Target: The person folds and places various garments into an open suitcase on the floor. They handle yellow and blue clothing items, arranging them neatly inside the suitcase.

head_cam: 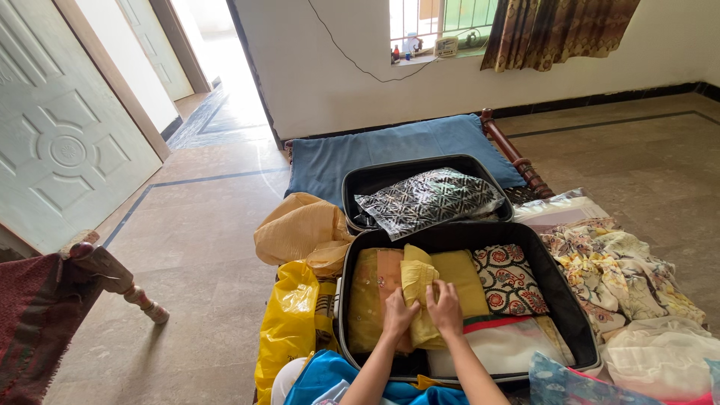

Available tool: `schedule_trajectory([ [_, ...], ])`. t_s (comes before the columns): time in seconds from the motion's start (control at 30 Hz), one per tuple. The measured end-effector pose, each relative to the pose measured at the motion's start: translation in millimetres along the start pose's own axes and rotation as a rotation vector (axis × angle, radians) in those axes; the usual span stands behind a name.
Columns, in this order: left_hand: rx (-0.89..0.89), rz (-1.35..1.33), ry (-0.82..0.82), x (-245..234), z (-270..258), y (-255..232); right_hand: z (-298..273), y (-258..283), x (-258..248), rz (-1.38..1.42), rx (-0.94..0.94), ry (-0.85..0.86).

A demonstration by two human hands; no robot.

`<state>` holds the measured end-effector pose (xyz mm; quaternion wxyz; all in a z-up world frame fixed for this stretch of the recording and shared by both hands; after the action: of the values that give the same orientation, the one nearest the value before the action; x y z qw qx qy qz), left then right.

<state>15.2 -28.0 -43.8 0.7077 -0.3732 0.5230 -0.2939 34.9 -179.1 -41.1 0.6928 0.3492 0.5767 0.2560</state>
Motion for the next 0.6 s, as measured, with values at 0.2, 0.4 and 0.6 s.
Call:
schedule_trajectory([
  [0.2,0.129,-0.143,0.288,11,-3,-15,8,-2,-6,-0.021,-0.024,0.043],
  [0.4,0.022,-0.395,0.632,25,-4,-11,14,-12,-9,0.599,0.402,0.17],
  [0.6,-0.098,-0.558,0.334,21,10,-1,38,-24,-39,0.834,0.628,0.248],
])
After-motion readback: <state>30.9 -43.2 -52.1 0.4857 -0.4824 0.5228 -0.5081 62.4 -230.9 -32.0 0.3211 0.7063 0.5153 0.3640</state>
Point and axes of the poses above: each hand's wrist, its own z-axis towards the middle knuckle, its own x-axis out of the palm, y = z × x, the point moved 2 cm from there along z, towards the middle knuckle, and after that the axes turned 4 degrees about -y, right-handed, at the moved point
